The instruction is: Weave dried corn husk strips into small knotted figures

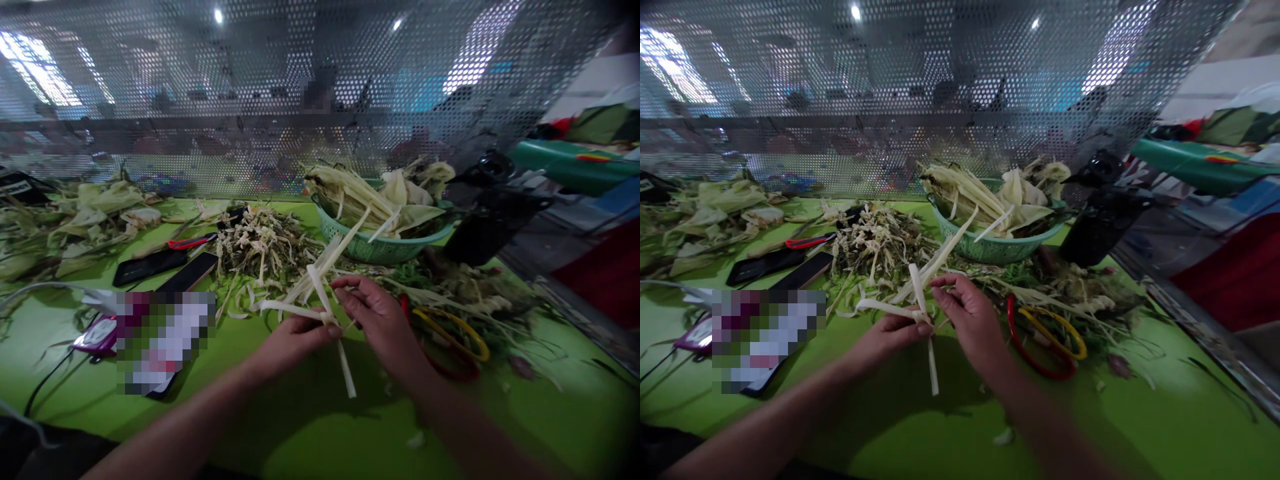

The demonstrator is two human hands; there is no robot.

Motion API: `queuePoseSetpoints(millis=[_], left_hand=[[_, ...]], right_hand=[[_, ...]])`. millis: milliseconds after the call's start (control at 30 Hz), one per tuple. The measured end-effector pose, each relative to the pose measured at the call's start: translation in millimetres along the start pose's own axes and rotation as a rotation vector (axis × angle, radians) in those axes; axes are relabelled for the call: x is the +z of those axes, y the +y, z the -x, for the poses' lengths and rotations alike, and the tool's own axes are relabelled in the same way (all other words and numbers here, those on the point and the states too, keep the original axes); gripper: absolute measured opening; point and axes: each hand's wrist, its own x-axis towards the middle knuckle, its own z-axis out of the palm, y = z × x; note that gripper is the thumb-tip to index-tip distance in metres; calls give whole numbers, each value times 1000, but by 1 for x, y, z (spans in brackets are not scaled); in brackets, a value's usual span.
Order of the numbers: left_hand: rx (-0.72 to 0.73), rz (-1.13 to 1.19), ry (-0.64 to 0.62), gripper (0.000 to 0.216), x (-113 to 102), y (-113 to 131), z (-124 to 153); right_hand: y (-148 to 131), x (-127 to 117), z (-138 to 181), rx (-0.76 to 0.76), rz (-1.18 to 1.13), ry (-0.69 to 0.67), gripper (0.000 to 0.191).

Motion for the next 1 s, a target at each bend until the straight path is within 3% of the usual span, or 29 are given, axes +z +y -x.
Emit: queuePoseSetpoints(millis=[133, 233, 333, 400, 500, 867, 1000], left_hand=[[6, 31, 81, 37, -1, 2, -1], [98, 52, 157, 38, -3, 5, -3], [170, 54, 241, 37, -4, 9, -6], [165, 59, 270, 36, -2, 11, -7], [135, 71, 264, 32, -1, 11, -6], [157, 326, 288, 37, -14, 6, -12], [204, 258, 259, 30, -13, 7, -10]], right_hand=[[-2, -2, 2, -68, 46, 50, 28], [-6, -4, 5, -199, 135, 134, 37], [-7, -4, 9, -314, 295, 147, 25], [-6, -1, 10, -288, 386, 26, 14], [-2, 3, 9, -223, 441, -102, 20], [-3, -3, 1, -215, 526, -193, 24], [1, -5, -2, -84, 326, -241, 18]])
